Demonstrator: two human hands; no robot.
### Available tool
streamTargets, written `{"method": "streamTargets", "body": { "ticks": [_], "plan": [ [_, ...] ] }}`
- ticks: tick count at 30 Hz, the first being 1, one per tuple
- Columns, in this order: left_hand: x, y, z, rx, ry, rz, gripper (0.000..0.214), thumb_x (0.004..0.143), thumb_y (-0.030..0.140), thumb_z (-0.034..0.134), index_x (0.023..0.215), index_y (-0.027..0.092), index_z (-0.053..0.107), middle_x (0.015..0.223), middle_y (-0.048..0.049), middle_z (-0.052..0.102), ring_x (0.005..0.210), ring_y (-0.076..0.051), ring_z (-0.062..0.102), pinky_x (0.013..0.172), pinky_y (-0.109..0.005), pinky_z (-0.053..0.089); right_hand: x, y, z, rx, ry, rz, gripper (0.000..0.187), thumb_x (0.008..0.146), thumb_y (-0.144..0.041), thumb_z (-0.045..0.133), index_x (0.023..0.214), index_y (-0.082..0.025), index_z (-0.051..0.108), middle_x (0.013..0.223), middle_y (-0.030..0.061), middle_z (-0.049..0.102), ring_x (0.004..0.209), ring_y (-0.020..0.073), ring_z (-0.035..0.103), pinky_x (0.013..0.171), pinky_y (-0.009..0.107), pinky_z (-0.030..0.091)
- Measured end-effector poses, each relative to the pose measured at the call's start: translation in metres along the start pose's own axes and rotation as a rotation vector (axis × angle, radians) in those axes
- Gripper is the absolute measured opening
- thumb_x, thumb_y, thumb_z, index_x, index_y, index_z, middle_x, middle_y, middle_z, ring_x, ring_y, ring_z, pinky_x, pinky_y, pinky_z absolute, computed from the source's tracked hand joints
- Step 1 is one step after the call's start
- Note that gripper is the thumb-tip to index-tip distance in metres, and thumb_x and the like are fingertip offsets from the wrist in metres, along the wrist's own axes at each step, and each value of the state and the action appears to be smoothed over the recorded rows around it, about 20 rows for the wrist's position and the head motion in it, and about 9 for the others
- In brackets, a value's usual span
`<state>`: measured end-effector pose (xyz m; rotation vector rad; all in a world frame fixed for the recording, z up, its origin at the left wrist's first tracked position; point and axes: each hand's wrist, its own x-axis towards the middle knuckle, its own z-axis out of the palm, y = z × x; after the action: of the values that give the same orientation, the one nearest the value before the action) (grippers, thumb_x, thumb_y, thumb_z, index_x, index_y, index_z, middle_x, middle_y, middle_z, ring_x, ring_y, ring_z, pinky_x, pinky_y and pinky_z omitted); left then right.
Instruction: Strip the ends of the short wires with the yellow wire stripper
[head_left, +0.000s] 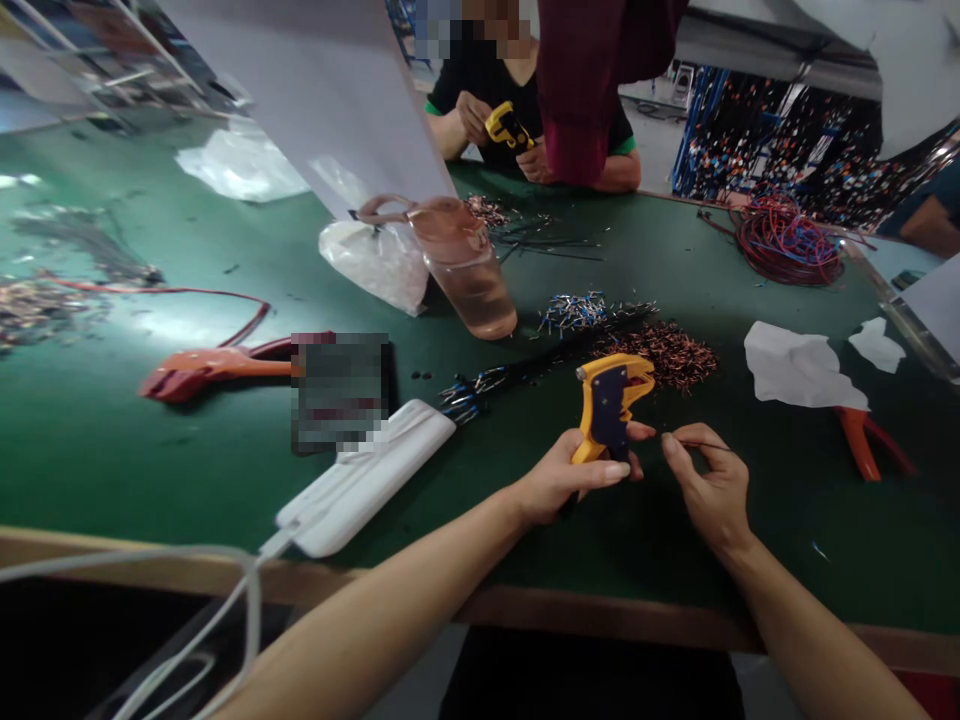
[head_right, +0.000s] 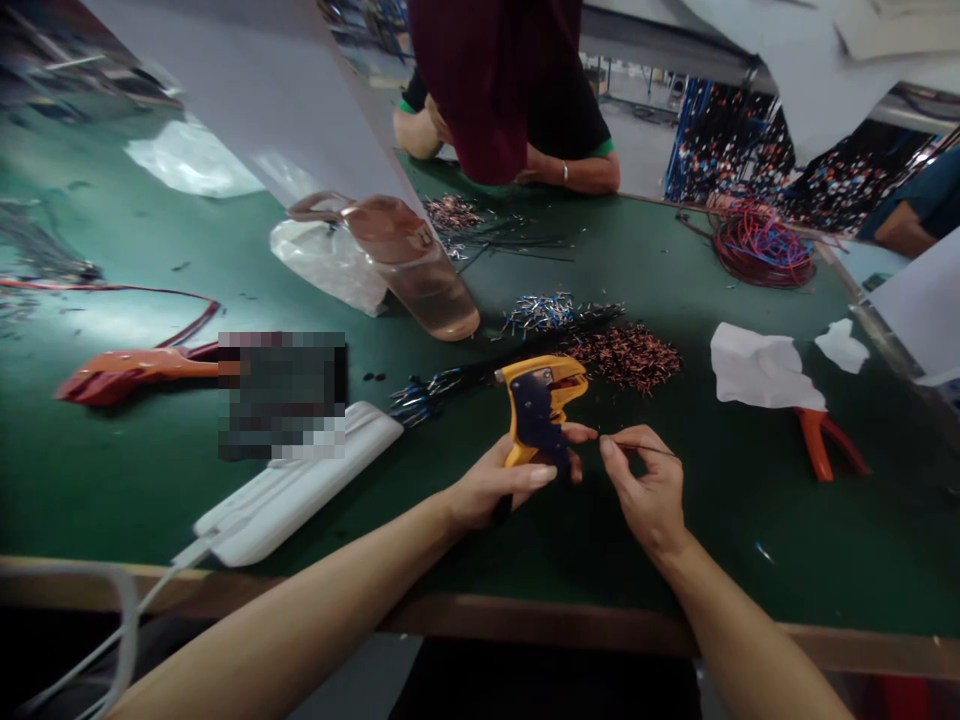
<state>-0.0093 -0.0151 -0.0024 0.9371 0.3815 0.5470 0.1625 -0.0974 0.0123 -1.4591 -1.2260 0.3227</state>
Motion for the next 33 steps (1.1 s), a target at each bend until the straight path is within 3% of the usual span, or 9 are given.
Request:
{"method": "streamTargets", "body": {
  "ticks": [3, 6, 13, 19, 22, 28, 33],
  "plan": [
    [0.001, 0.0, 0.0, -0.002, 0.028, 0.01, 0.053, 0.068, 0.037, 0.084, 0.114, 0.013, 0.072, 0.086, -0.0077, 0.072, 0.081, -0.02, 0.062, 0.082, -0.034, 0.045, 0.004, -0.002, -0.004, 0.001, -0.055, -0.028, 0.01, 0.084, -0.026, 0.068, 0.077, -0.022, 0.073, 0.072, 0.0027, 0.073, 0.065, 0.0178, 0.068, 0.06, 0.029, 0.055],
    [0.002, 0.001, 0.0, -0.002, 0.049, 0.021, 0.052, 0.068, 0.036, 0.083, 0.114, 0.013, 0.072, 0.089, -0.0081, 0.072, 0.08, -0.02, 0.062, 0.082, -0.034, 0.045, 0.005, -0.002, -0.007, -0.043, -0.047, -0.059, 0.013, 0.086, -0.026, 0.067, 0.074, -0.023, 0.072, 0.07, 0.0029, 0.073, 0.064, 0.0184, 0.068, 0.059, 0.03, 0.055],
    [0.002, 0.003, 0.003, 0.052, 0.019, -0.013, 0.046, 0.062, 0.036, 0.088, 0.1, 0.015, 0.072, 0.129, -0.014, 0.063, 0.084, -0.018, 0.064, 0.083, -0.035, 0.048, 0.002, 0.0, -0.011, -0.256, 0.174, -0.37, 0.008, 0.085, -0.019, 0.069, 0.08, -0.025, 0.072, 0.07, 0.0018, 0.074, 0.064, 0.0196, 0.068, 0.064, 0.036, 0.054],
    [0.0, 0.004, 0.007, 0.138, -0.044, -0.08, 0.051, 0.064, 0.04, 0.088, 0.104, 0.015, 0.071, 0.088, -0.0046, 0.068, 0.082, -0.018, 0.06, 0.081, -0.033, 0.047, -0.001, -0.009, -0.009, -0.343, 0.104, -0.505, 0.016, 0.086, -0.013, 0.066, 0.089, -0.028, 0.071, 0.073, 0.0002, 0.076, 0.061, 0.018, 0.069, 0.066, 0.037, 0.05],
    [0.0, 0.005, 0.007, 0.142, -0.056, -0.113, 0.05, 0.062, 0.043, 0.088, 0.1, 0.014, 0.073, 0.084, -0.003, 0.066, 0.077, -0.015, 0.057, 0.075, -0.029, 0.046, -0.003, -0.01, -0.008, -0.327, 0.074, -0.548, 0.02, 0.084, -0.01, 0.067, 0.093, -0.028, 0.07, 0.074, -0.0002, 0.076, 0.061, 0.0167, 0.069, 0.068, 0.035, 0.048],
    [0.0, 0.001, 0.007, 0.059, 0.001, -0.124, 0.047, 0.059, 0.037, 0.09, 0.095, 0.014, 0.07, 0.084, -0.0017, 0.067, 0.08, -0.016, 0.06, 0.082, -0.031, 0.047, -0.002, -0.013, -0.005, -0.358, 0.061, -0.602, 0.014, 0.088, -0.012, 0.066, 0.091, -0.025, 0.067, 0.073, -0.0007, 0.075, 0.06, 0.0149, 0.069, 0.067, 0.033, 0.048],
    [-0.001, 0.002, 0.007, 0.061, 0.026, -0.133, 0.044, 0.058, 0.034, 0.091, 0.091, 0.013, 0.07, 0.081, -0.0003, 0.066, 0.076, -0.013, 0.059, 0.078, -0.027, 0.047, -0.001, -0.014, -0.003, -0.327, 0.064, -0.622, 0.012, 0.089, -0.01, 0.065, 0.089, -0.022, 0.066, 0.071, 0.0004, 0.073, 0.059, 0.0141, 0.067, 0.066, 0.032, 0.047]
  ]
}}
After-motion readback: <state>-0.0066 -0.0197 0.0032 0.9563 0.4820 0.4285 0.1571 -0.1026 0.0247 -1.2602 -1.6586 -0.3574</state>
